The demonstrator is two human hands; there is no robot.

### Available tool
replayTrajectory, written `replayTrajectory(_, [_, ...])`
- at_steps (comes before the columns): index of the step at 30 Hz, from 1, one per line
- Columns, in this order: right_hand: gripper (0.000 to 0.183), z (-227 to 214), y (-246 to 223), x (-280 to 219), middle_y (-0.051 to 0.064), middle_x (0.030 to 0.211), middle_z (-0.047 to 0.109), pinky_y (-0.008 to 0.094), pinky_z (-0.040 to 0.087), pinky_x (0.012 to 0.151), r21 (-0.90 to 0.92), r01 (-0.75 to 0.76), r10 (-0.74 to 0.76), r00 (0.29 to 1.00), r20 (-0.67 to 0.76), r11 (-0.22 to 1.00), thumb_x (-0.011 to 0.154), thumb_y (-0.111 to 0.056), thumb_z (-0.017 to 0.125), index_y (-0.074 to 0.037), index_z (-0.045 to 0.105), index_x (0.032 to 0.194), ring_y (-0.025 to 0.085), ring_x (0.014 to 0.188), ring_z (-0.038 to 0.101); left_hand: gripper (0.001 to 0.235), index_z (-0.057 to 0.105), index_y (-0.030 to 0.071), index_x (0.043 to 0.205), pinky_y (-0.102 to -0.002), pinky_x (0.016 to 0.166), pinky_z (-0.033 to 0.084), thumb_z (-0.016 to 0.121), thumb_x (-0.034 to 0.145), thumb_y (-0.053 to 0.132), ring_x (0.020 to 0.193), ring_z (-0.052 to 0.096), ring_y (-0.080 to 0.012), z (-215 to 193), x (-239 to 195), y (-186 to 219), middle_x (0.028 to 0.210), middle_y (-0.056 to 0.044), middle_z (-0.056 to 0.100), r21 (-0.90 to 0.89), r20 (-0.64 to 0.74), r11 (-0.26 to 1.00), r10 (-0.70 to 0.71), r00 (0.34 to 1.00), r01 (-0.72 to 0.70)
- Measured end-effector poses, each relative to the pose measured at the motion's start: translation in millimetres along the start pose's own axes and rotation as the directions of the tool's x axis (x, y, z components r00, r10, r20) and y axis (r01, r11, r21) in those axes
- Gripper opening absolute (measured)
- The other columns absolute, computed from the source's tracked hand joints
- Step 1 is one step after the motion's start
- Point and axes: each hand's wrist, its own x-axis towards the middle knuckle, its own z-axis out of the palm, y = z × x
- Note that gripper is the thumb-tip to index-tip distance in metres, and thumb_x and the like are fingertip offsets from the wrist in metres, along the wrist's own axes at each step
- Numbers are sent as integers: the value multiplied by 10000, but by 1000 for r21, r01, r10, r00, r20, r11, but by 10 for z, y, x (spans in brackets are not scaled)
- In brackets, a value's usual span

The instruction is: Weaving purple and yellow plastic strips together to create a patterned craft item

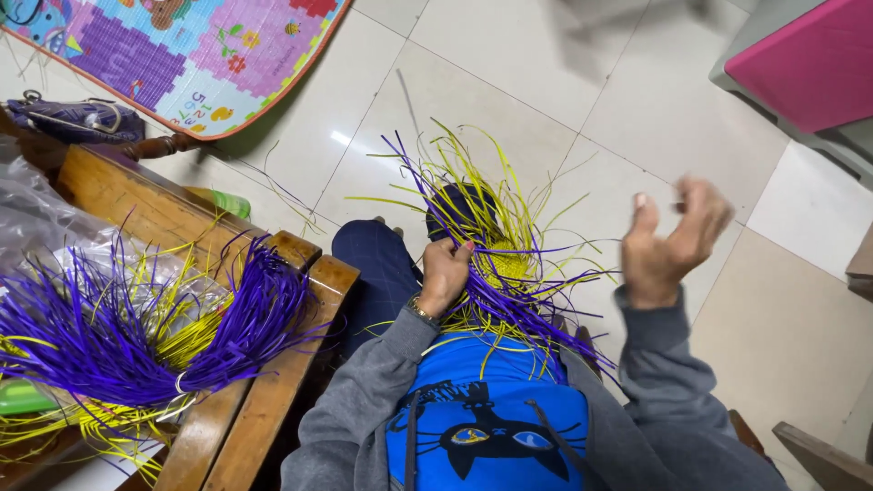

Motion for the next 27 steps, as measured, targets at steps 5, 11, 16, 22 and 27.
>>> replayTrajectory(5, [220,485,-663,-768,108,892,528,335,452,748,532,-159,-83,912,402,832,849,6,588,-7,585,1069,301,857,544,139,742,27,831,-299,628,499,639,848,119,688,608,-156,52,23,-75,737,-115,695,34,-44,999,35,998,-34])
replayTrajectory(11, [180,909,-561,-1467,107,886,566,410,522,699,440,-172,-73,871,487,881,848,15,643,-15,633,1025,358,842,615,98,683,-41,863,-458,946,414,701,797,29,1029,512,-389,69,90,-81,1040,-200,516,192,-64,861,489,870,-470])
replayTrajectory(16, [136,928,-521,-1468,74,815,565,385,551,661,465,-205,-53,874,482,861,867,12,642,-35,673,991,326,766,636,185,628,57,893,-223,608,467,761,764,65,625,519,-113,103,191,-292,841,-32,550,128,-387,937,348,854,-324])
replayTrajectory(22, [39,950,-555,-1371,97,737,590,399,527,614,502,-410,68,821,567,761,889,-44,642,-42,680,900,338,706,635,98,647,135,921,-335,716,506,697,841,109,851,622,-264,-9,188,-123,896,-47,584,533,-84,603,736,672,-594])
replayTrajectory(27, [91,970,-543,-1269,104,568,568,374,448,559,302,-736,337,582,741,606,790,-130,687,-66,687,725,226,592,589,131,651,160,929,-359,679,421,643,819,91,894,545,-285,-95,249,122,1036,-87,554,745,222,182,840,496,-642])
